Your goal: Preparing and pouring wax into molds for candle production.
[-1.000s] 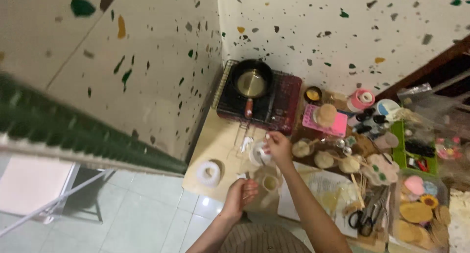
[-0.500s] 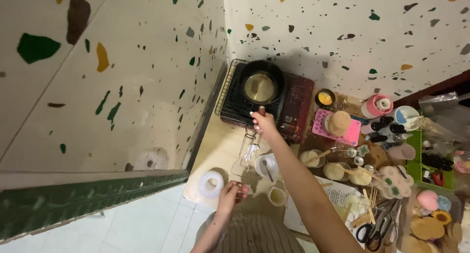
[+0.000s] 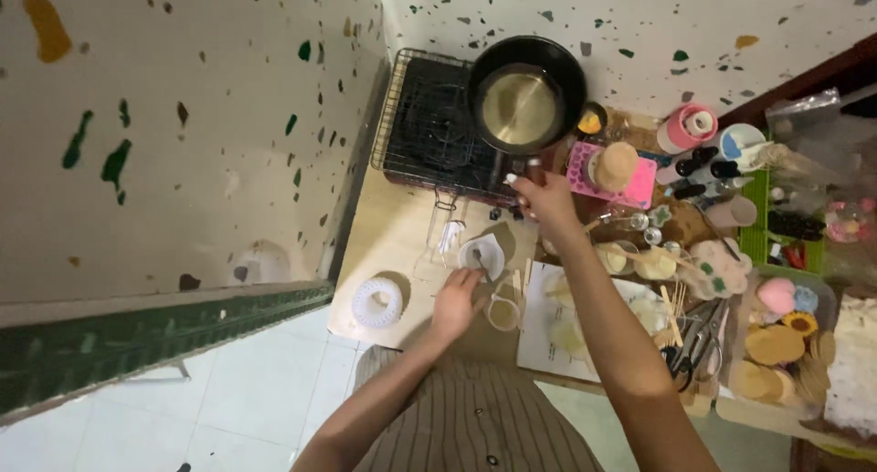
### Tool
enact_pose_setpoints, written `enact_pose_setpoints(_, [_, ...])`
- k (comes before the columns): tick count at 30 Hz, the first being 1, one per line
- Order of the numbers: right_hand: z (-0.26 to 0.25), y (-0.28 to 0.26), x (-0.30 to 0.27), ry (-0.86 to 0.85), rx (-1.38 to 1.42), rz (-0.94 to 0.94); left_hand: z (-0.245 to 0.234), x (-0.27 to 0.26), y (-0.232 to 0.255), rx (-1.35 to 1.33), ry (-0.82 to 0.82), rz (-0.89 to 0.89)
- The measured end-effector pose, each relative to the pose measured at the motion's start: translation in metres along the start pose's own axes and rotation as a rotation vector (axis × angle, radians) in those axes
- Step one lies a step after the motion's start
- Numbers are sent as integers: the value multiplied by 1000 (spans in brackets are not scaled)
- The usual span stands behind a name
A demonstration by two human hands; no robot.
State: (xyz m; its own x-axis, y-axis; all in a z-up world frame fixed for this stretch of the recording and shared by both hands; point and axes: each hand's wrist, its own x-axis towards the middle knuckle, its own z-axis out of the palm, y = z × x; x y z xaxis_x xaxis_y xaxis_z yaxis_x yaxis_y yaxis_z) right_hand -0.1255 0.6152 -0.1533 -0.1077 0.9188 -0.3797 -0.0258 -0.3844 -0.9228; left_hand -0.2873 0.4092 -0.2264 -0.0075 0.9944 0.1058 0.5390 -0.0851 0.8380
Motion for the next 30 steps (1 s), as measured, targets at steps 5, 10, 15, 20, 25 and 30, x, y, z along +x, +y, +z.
enact_pose_setpoints(5, [-42,5,-59,-1,-74,74,30,11,-28,173,-20,168])
enact_pose_setpoints(10, [-75,55,-95,60,-261,82,20,17,-22,151,76,173])
enact_pose_setpoints(15, [-90,96,-127,84,-311,75,-15,28,10,19,177,5])
enact_pose_setpoints(20, [-80,108,-151,202,-594,103,-24,35,13,-61,279,-109])
enact_pose_setpoints(25, [-84,140,-153,277,-751,-96,-29,41,9,-11,291,-69])
enact_pose_setpoints(30, [-81,144,-150,336,-805,-159,-36,45,14,10,282,-87])
